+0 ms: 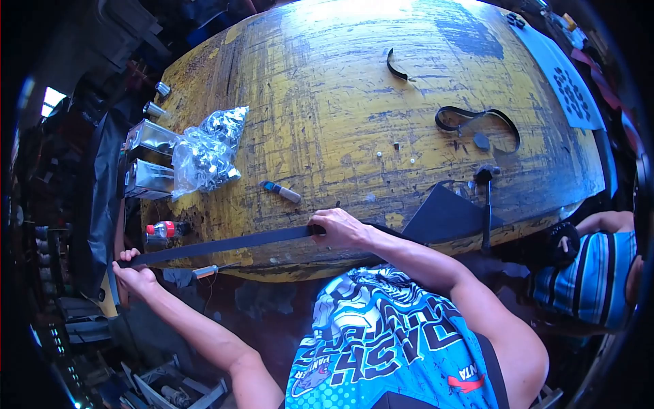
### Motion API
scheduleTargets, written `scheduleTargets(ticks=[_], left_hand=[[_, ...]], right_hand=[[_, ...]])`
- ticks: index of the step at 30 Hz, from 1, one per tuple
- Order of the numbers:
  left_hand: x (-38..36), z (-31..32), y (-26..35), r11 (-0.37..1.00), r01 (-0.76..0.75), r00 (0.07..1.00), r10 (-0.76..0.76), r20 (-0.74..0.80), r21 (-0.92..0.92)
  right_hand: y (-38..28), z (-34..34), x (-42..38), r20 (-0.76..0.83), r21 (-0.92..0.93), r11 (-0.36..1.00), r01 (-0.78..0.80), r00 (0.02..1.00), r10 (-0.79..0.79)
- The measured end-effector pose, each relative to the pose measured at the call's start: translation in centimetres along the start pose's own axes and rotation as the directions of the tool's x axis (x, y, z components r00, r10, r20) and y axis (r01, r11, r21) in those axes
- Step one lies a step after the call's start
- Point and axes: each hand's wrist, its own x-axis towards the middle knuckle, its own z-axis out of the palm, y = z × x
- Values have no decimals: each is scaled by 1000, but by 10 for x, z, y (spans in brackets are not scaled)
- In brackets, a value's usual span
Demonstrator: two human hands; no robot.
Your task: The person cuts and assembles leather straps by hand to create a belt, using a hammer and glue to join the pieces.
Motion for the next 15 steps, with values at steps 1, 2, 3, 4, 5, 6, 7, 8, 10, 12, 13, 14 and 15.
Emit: scheduleTargets(ticks=[1,2,3,4,5,6,7,8,10,12,13,14,15], left_hand=[[10,-4,1,999,18,999,-17,35,-43],[16,-4,0,999,10,1000,-9,23,-37],[22,-1,-1,1000,2,1000,-2,13,-30],[27,3,-3,1000,-6,1000,6,4,-24],[33,5,-4,1000,-14,1000,14,-5,-18],[38,7,-3,999,10,999,-9,32,-45],[42,9,-6,999,11,999,-9,38,-46],[36,23,-9,999,9,999,-7,44,-45],[39,37,-17,999,4,998,-2,61,-38],[41,44,-23,999,14,997,-11,76,-30],[39,51,-25,1000,16,998,-14,69,-18],[42,55,-26,1000,18,998,-16,67,-21],[43,62,-27,1000,-11,999,11,53,4]], right_hand=[[9,8,0,-22,7,1000,9,1000,-9],[21,19,1,9,0,1000,7,1000,-7],[24,24,1,-12,1,1000,2,1000,-2],[27,31,-1,-34,2,1000,-4,999,4],[25,33,-1,-56,3,1000,-9,998,9],[24,33,-7,-57,-110,993,-48,997,42],[25,29,-18,-60,-220,972,-85,995,73],[22,24,-30,-66,-326,938,-119,992,103],[24,21,-60,-133,-343,895,-286,958,255],[19,14,-88,-142,-373,870,-322,946,290],[18,13,-100,-155,-397,860,-320,947,281],[18,14,-111,-129,-396,864,-311,950,283],[19,14,-119,-104,-395,867,-304,953,286]])
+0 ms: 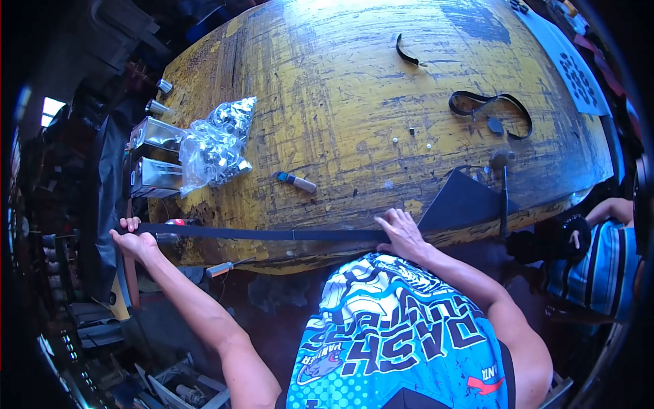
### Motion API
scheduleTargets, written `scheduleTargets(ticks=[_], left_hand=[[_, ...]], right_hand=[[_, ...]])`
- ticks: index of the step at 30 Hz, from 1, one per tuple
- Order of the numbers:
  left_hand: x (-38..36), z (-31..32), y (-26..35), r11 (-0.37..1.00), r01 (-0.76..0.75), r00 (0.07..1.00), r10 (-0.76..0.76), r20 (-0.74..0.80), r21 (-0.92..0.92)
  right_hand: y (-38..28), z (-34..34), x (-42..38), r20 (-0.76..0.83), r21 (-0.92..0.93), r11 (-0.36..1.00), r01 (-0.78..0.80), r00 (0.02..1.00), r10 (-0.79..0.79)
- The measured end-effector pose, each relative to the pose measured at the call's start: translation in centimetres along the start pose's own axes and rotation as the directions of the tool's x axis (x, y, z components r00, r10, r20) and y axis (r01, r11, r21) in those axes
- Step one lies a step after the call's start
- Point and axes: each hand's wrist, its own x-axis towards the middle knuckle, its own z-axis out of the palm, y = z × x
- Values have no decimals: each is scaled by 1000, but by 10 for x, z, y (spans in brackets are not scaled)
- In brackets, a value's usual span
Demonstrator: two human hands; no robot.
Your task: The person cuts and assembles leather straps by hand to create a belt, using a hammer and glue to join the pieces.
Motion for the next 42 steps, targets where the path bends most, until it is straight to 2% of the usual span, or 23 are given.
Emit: scheduleTargets(ticks=[3,6,8,11,15,18,21,22,24,25,26,28,29,32,34,35,36,37,38,39,40,41,42], left_hand=[[11,14,-2,997,-48,999,48,-5,55],[36,13,1,999,-46,998,46,31,0],[50,7,5,995,-38,991,49,128,-93],[70,0,6,993,-23,968,52,244,-119],[107,-9,6,988,-78,924,123,363,-136],[110,-5,10,981,-83,876,155,457,-174],[78,18,16,976,-150,843,211,496,-161],[80,20,18,974,-152,836,217,503,-168],[88,18,20,970,-157,825,231,515,-184],[118,6,18,972,-115,808,211,550,-203],[124,4,20,974,-97,817,195,543,-204],[136,5,20,976,-61,832,165,530,-208],[118,16,23,981,-22,817,128,562,-191],[37,53,16,986,143,676,-37,736,-83],[-36,74,-1,985,84,530,-172,831,150],[-63,79,-19,971,-27,407,-207,890,238],[-120,94,-23,913,-100,515,-293,806,395],[-154,100,-34,861,-43,393,-452,801,507],[-188,109,-49,846,-103,284,-480,830,524],[-221,120,-50,785,-197,197,-556,808,588],[-245,120,-69,768,-230,124,-586,800,598],[-263,116,-87,778,-179,50,-604,796,602],[-278,114,-103,784,-126,-24,-615,788,608]], right_hand=[[8,4,-14,-66,69,998,-3,998,7],[8,2,-13,-43,3,998,-55,998,55],[6,0,-14,-20,4,993,-115,993,115],[7,1,-17,-13,55,987,-149,989,150],[15,4,-20,44,32,990,-135,990,134],[9,0,-21,17,-47,990,-136,990,137],[13,-10,-18,3,174,961,-215,976,218],[13,-17,-20,11,231,931,-281,958,286],[20,-32,-20,125,400,804,-440,895,427],[24,-42,-21,189,466,755,-461,885,425],[30,-42,-23,272,689,531,-494,855,442],[41,-40,-25,249,843,370,-390,893,374],[36,-46,-24,223,861,347,-371,890,399],[4,-70,-15,150,905,293,-308,876,459],[-9,-76,-8,111,925,273,-265,874,474],[-14,-77,-4,96,921,293,-258,877,470],[-19,-74,0,47,930,305,-204,891,451],[-25,-77,1,43,929,315,-192,904,424],[-32,-81,2,38,929,325,-179,917,397],[-39,-85,4,-7,927,348,-136,925,380],[-47,-88,5,-51,924,371,-94,930,363],[-54,-93,6,-96,918,393,-51,934,345],[-61,-98,5,-130,874,483,-61,927,351]])
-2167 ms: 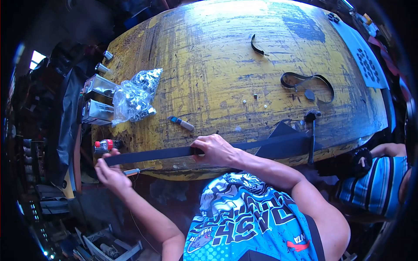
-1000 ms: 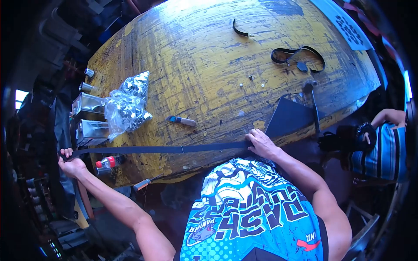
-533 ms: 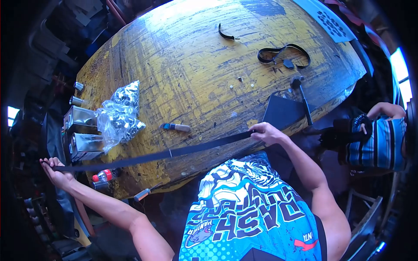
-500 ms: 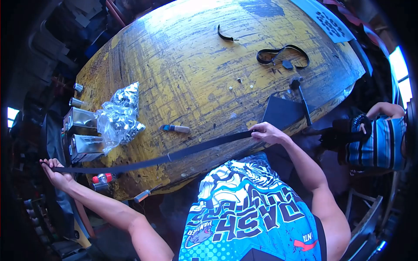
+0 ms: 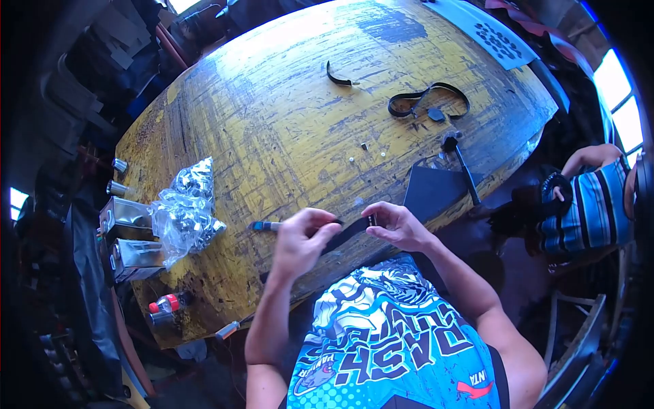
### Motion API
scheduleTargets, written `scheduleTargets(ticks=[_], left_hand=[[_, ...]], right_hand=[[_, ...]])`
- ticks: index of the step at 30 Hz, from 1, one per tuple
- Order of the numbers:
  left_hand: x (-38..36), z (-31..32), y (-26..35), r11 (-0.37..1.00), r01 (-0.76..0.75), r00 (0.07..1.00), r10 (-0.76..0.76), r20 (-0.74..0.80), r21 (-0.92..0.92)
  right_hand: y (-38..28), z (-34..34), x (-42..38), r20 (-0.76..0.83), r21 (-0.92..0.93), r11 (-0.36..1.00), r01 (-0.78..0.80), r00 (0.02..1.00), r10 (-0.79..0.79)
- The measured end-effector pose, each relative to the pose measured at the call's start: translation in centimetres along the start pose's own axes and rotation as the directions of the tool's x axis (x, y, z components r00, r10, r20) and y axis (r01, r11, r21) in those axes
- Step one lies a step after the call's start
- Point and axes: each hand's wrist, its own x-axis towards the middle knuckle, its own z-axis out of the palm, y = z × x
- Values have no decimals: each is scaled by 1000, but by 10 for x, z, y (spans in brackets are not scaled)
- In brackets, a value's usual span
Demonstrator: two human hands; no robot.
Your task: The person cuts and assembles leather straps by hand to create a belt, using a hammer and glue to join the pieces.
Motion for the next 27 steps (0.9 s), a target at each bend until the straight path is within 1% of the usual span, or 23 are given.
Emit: scheduleTargets(ticks=[2,3,6,9,12,15,18,21,24,27], left_hand=[[11,21,-15,991,70,994,-60,96,-113],[13,25,-17,991,72,991,-59,117,-113],[14,31,-17,990,62,991,-46,128,-129],[14,35,-21,993,45,992,-32,121,-109],[14,36,-28,987,41,991,-19,136,-157],[13,32,-27,985,70,987,-46,153,-156],[13,31,-30,988,56,987,-34,154,-141],[12,31,-27,990,49,987,-27,159,-135],[13,32,-30,985,86,978,-55,203,-152],[16,34,-34,979,63,981,-24,195,-196]], right_hand=[[-15,3,-5,-33,-194,980,49,998,-57],[-25,3,-6,-30,-273,961,50,998,-61],[-34,4,-8,24,-417,897,149,988,-153],[-33,7,-6,47,-430,882,193,980,-192],[-33,7,-3,65,-447,875,187,982,-177],[-33,8,-2,68,-448,878,167,986,-153],[-36,9,0,84,-450,882,141,990,-116],[-34,11,2,93,-463,872,158,987,-130],[-41,16,1,61,-509,854,111,994,-92],[-48,13,1,65,-442,897,12,998,19]])
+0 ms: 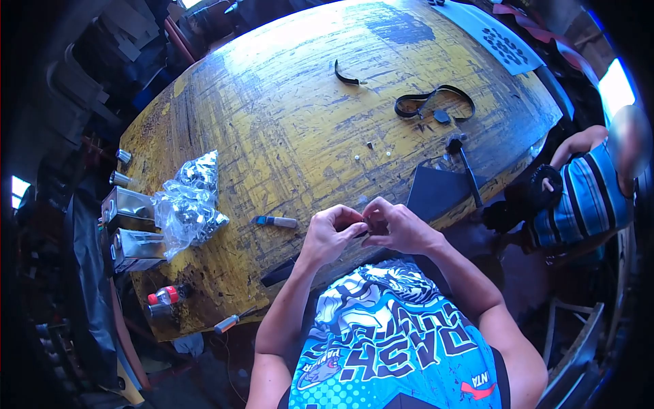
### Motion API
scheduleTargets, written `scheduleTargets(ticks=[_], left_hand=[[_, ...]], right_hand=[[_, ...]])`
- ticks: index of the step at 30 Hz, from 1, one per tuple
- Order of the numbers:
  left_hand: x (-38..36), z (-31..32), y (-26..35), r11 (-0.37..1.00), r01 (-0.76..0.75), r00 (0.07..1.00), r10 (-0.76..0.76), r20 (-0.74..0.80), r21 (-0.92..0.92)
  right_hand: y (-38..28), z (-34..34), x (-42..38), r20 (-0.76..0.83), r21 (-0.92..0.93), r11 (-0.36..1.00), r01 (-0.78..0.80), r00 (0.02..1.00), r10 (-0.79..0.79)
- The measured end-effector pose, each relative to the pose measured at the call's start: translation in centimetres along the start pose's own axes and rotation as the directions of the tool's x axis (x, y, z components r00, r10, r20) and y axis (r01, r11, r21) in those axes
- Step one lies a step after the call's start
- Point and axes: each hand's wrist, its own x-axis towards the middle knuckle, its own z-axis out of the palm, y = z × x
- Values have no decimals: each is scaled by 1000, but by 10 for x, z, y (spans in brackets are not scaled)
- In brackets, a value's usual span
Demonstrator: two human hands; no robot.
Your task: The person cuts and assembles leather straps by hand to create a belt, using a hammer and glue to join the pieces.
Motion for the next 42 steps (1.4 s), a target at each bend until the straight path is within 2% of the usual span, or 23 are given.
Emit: scheduleTargets(ticks=[3,4,6,7,9,12,15,17,19,20,25,27,30,33,39,40,42], left_hand=[[0,0,5,992,-12,1000,14,-16,124],[1,2,3,995,-51,998,53,-23,85],[1,9,-2,992,-126,991,126,-42,11],[0,11,-1,991,-132,990,133,-49,33],[-2,15,6,987,-144,987,149,-62,75],[-3,17,11,857,-305,930,362,-65,415],[2,20,5,759,-479,815,571,-97,441],[-1,19,6,813,-445,836,527,-149,376],[-2,18,5,830,-438,836,517,-182,346],[-2,16,2,823,-446,826,530,-193,352],[-4,21,6,727,-522,764,631,-136,446],[-2,22,2,691,-543,736,665,-127,477],[-1,26,-3,630,-563,684,719,-126,535],[1,31,-14,619,-571,664,735,-140,539],[-1,39,-21,609,-559,651,743,-156,563],[-2,39,-19,592,-559,643,751,-147,580],[-6,40,-14,691,-538,716,677,-170,483]], right_hand=[[11,-3,1,17,336,942,-4,1000,-2],[20,-2,2,36,492,868,-57,998,46],[27,0,4,-10,560,828,-32,999,46],[30,1,4,-35,592,805,-17,998,47],[27,0,4,-50,583,813,0,998,36],[25,4,3,-105,597,802,27,994,44],[28,7,5,-193,631,770,92,980,41],[28,8,6,-269,640,754,148,962,39],[31,-8,6,-347,621,770,145,932,104],[33,-16,4,-347,641,742,197,936,52],[26,-14,-4,-34,547,836,-35,997,65],[17,-4,-5,-47,550,833,-66,993,110],[25,-3,-6,19,610,784,-120,990,137],[31,12,-7,-46,764,643,-61,988,149],[27,36,-14,-221,791,612,-13,926,305],[25,38,-15,-252,778,627,21,926,282],[30,36,-15,-261,776,630,21,920,292]])
